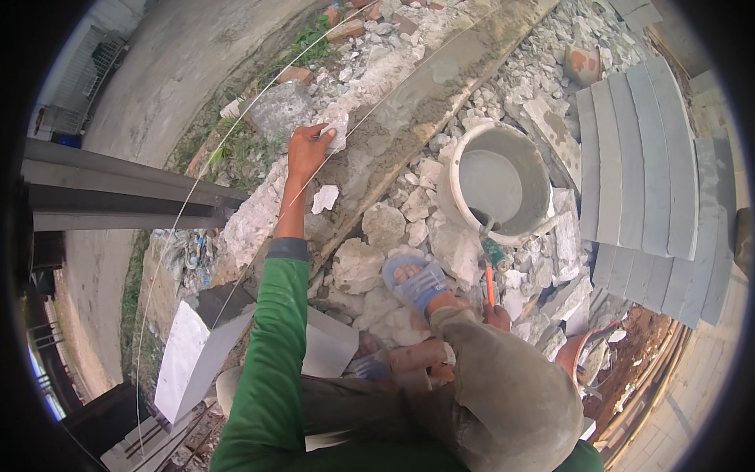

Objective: The person kneels at a low wall and places white concrete blocks along a string line. They use a trowel to apply mortar, tap blocks into position, and adjust alignment repeatedly. The person also uses a marker to make reference marks on the wall.

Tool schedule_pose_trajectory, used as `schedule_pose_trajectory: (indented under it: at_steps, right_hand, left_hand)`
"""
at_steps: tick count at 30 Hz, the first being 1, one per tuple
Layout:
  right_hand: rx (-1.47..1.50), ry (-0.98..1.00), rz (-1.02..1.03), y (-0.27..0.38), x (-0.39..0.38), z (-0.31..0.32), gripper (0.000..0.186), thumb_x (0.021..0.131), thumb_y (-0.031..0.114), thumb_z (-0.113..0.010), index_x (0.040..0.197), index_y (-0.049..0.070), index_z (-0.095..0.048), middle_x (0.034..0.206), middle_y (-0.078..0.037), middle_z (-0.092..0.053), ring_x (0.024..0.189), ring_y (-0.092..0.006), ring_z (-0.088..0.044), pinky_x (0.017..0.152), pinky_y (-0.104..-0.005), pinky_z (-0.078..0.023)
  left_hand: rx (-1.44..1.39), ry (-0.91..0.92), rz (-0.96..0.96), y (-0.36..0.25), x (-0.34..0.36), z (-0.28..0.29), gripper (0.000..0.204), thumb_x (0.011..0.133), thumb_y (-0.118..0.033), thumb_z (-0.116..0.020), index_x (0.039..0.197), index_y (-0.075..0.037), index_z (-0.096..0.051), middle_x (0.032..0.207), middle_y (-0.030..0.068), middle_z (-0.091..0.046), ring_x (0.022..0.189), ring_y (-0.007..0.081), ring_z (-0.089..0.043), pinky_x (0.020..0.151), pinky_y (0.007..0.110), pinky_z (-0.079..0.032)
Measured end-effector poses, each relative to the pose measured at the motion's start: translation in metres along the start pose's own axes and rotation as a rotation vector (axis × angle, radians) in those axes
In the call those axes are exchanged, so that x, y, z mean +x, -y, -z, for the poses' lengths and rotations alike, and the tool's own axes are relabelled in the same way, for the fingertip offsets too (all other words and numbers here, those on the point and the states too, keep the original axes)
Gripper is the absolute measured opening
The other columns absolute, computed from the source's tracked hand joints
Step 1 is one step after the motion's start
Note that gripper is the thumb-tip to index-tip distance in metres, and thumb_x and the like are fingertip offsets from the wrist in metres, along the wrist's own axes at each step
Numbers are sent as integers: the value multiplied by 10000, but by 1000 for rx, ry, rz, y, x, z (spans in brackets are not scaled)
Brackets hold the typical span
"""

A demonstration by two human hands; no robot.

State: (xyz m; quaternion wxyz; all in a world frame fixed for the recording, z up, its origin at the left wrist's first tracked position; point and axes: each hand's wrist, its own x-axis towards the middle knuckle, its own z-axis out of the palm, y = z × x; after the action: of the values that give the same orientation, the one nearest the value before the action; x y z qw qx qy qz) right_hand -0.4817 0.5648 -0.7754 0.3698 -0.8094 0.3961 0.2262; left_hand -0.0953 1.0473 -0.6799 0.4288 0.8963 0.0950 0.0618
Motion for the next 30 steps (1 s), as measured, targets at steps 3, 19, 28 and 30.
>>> schedule_pose_trajectory:
  at_steps: [3,19,28,30]
  right_hand:
    - [-6,-2,-14,2,-1,0,628,1001,554,-654,864,-53,-731,661,-136,-666,607,-236,-650,608,-418,-495]
    - [-46,12,28,-6,3,4,718,982,654,-620,863,-45,-729,661,-127,-661,624,-236,-655,617,-418,-496]
    - [-27,37,74,-23,11,2,617,1009,594,-621,933,-14,-690,682,-171,-635,637,-294,-631,617,-458,-472]
    - [-46,36,92,-25,7,7,588,1018,580,-615,955,-2,-679,686,-183,-624,642,-314,-624,618,-469,-465]
  left_hand:
    - [69,34,7,22,14,1,448,857,-379,-852,1175,-66,-813,1031,230,-767,956,350,-750,866,427,-567]
    - [141,291,-190,50,31,-10,378,790,-321,-861,1099,-104,-838,928,201,-789,849,338,-763,802,401,-583]
    - [159,210,-75,37,24,-18,402,760,-309,-879,1085,-76,-838,971,198,-800,915,359,-777,864,402,-594]
    - [198,234,-96,41,26,-16,434,757,-326,-882,1098,-62,-833,960,201,-802,903,344,-781,865,395,-596]
